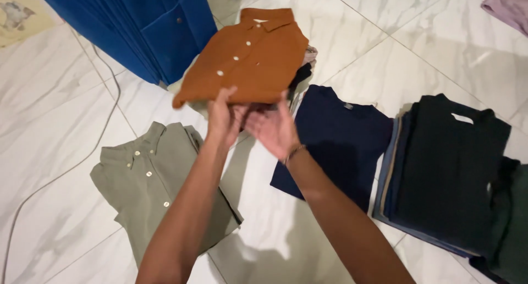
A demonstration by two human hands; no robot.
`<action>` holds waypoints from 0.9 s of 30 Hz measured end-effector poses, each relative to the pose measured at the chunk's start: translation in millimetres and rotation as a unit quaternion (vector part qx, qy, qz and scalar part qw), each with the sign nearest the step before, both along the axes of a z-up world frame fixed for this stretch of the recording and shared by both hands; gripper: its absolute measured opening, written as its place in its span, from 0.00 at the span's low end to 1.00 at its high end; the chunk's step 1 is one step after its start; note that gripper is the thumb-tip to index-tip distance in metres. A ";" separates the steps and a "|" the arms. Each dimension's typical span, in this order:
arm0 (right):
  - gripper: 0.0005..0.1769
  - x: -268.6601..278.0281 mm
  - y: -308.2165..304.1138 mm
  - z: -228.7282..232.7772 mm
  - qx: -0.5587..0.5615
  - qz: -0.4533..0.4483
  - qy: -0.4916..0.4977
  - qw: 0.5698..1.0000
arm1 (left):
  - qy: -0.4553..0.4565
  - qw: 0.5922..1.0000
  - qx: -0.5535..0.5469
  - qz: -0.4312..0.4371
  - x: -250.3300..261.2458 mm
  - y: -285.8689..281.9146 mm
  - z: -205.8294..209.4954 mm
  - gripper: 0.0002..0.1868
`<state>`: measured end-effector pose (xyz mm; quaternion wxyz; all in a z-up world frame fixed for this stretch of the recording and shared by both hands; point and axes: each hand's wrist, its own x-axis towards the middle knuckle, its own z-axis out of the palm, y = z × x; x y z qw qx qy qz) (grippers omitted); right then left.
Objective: The person organizes folded shirts into stacks on the floor by hand, then carries the stacks and places them onto a storage rack.
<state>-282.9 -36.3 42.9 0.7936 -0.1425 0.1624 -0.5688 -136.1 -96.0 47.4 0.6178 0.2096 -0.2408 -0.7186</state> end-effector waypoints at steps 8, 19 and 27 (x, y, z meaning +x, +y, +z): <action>0.21 -70.5 -24.2 22.1 -0.025 0.005 0.139 0.990 | -0.307 0.889 -0.092 -0.326 26.6 77.6 -20.6 0.31; 0.28 -209.6 84.9 35.5 -0.057 -0.062 0.337 0.938 | 0.109 0.957 0.066 -0.262 -56.1 101.3 38.7 0.43; 0.32 -316.1 221.4 120.3 0.044 -0.180 0.424 0.886 | 0.217 0.889 0.007 -0.404 -224.0 107.5 94.8 0.49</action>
